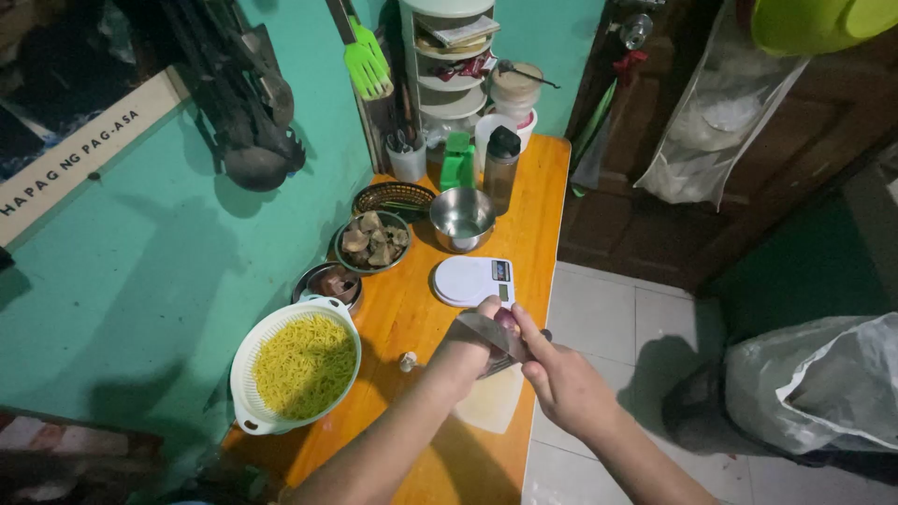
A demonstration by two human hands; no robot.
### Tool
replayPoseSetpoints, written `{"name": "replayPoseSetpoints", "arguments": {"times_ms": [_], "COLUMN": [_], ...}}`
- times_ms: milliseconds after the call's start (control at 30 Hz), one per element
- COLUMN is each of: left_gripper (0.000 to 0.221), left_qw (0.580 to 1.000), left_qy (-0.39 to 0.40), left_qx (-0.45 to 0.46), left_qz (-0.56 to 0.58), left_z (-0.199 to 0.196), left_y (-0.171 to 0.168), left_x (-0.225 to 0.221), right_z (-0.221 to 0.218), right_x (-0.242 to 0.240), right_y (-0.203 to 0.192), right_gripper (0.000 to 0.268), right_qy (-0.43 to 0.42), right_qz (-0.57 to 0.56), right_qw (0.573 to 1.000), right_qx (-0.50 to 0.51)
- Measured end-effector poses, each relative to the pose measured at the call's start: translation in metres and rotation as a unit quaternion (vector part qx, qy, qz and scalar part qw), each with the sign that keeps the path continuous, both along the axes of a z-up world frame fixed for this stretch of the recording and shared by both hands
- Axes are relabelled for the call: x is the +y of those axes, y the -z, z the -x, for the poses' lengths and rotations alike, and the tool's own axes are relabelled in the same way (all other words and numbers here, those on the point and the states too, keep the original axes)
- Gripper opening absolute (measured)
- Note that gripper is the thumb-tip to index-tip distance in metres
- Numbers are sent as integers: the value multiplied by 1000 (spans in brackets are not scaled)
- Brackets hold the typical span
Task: Peeling and chopping a red onion and garlic on a cutting board.
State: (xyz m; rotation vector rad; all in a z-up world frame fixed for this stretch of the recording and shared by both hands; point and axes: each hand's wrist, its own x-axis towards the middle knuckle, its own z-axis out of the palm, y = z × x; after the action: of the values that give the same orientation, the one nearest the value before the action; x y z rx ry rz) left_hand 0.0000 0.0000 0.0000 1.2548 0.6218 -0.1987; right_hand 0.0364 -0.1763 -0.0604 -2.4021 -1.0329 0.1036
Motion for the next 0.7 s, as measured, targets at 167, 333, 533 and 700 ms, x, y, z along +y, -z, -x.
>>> {"name": "replayPoseSetpoints", "arguments": {"times_ms": [167,333,533,700], "left_gripper": [38,31,26,35], "left_qw": [990,950,888,822], "left_qy": [-4,36,-22,-45], "left_qx": [-140,-236,-352,-437], "left_qz": [-10,-202,-295,-363], "left_z": [4,7,18,24], "left_y": [36,50,46,46], "left_x": [3,5,0,-1], "right_z": [5,9,14,15], "right_x": [4,9,14,17], "right_y": [-5,-5,-4,1], "right_gripper": [84,80,80,82], "right_qy": [-3,-5,0,5], "right_qz": [-49,-76,-97,-117], "right_qw": [999,997,995,993], "right_qx": [-3,7,1,0]}}
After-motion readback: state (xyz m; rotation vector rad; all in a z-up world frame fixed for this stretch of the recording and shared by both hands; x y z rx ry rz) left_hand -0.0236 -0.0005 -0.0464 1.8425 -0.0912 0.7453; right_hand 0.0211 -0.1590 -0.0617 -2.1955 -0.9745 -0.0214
